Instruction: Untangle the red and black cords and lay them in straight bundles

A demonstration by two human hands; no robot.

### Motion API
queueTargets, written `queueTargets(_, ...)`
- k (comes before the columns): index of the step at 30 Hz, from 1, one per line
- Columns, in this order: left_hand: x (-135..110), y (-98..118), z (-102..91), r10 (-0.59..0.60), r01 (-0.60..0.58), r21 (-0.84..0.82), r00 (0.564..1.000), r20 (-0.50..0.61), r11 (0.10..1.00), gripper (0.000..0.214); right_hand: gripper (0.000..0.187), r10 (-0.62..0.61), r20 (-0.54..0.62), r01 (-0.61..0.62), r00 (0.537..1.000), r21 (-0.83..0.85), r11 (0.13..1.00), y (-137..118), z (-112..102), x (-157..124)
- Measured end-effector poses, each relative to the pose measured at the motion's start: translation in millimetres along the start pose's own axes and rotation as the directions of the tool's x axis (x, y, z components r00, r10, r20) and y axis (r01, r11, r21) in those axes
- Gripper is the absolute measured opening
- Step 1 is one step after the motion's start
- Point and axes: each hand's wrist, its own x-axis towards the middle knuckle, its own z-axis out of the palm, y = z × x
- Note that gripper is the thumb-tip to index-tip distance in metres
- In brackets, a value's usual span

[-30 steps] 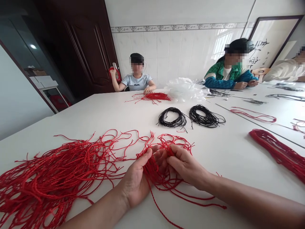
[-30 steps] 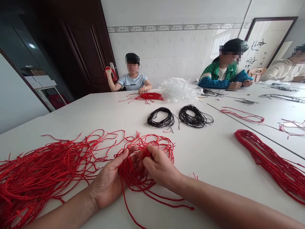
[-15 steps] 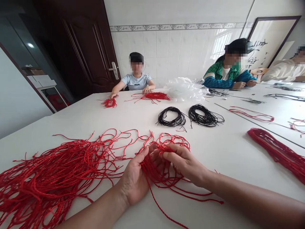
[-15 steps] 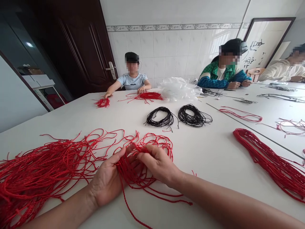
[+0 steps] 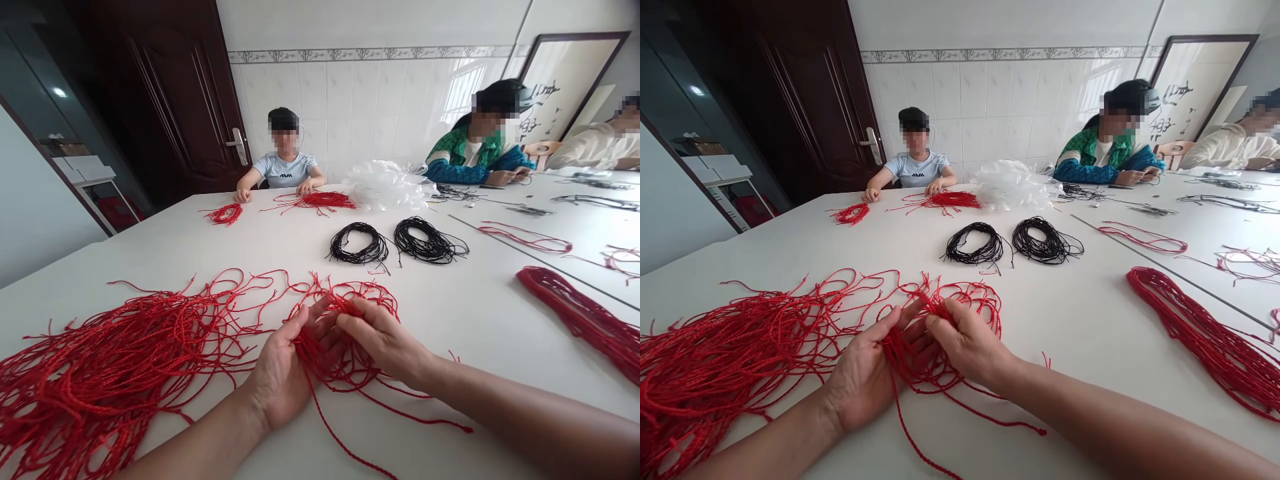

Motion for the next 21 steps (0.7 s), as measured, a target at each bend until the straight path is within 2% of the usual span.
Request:
queueTargets(2, 0.8, -0.1, -0.2, 0.033, -0.033, -0.002, 0.999, 0.003, 0.999, 0.037, 0.018, 0.020, -0.060, -0.017, 0.998, 0.051, 0.999, 0.7, 0.2, 0.8)
queueTargets(3, 0.9, -0.3, -0.3, 0.026, -0.026, 0.000, 1.000, 0.015, 1.000, 0.038, 0.018, 0.021, -0.057, -0.020, 0.998, 0.025, 0.999, 1.4, 0.4, 0.9)
queueTargets(7, -0.7, -2.1, 0.8, -0.060, 0.059, 0.022, 0.996, 0.062, 0.998, 0.041, 0.011, 0.009, 0.035, -0.003, 0.999, -0.170, 0.985, 3.9, 2.7, -1.0)
queueTargets(10, -1.9, -3.3, 2.0, -0.047, 0.045, 0.038, 0.998, 0.034, 0.998, 0.042, 0.010, 0.054, 0.035, -0.045, 0.998, -0.217, 0.975, 3.7, 4.0, -2.3)
queueTargets(13, -1.3, -3.4, 2.0, -0.044, 0.042, 0.038, 0.998, 0.034, 0.998, 0.040, 0.004, 0.124, 0.017, -0.121, 0.992, -0.128, 0.984, 0.0, 4.2, -2.1)
queueTargets(17, 0.8, -3.0, 0.5, 0.018, -0.020, 0.031, 0.998, 0.059, 0.999, 0.035, 0.012, 0.102, -0.022, -0.098, 0.995, 0.139, 0.985, -6.1, 4.2, -1.1)
queueTargets(19, 1.4, -3.2, 0.0, 0.022, -0.024, 0.032, 0.997, 0.075, 0.999, 0.035, 0.010, 0.103, -0.022, -0.099, 0.994, 0.140, 0.985, -5.9, 4.5, -0.7)
queueTargets(21, 1.3, -3.7, -0.2, -0.022, 0.018, 0.036, 0.995, 0.102, 0.999, 0.035, 0.008, 0.096, -0.007, -0.096, 0.995, 0.033, 0.995, -3.1, 5.1, -0.4)
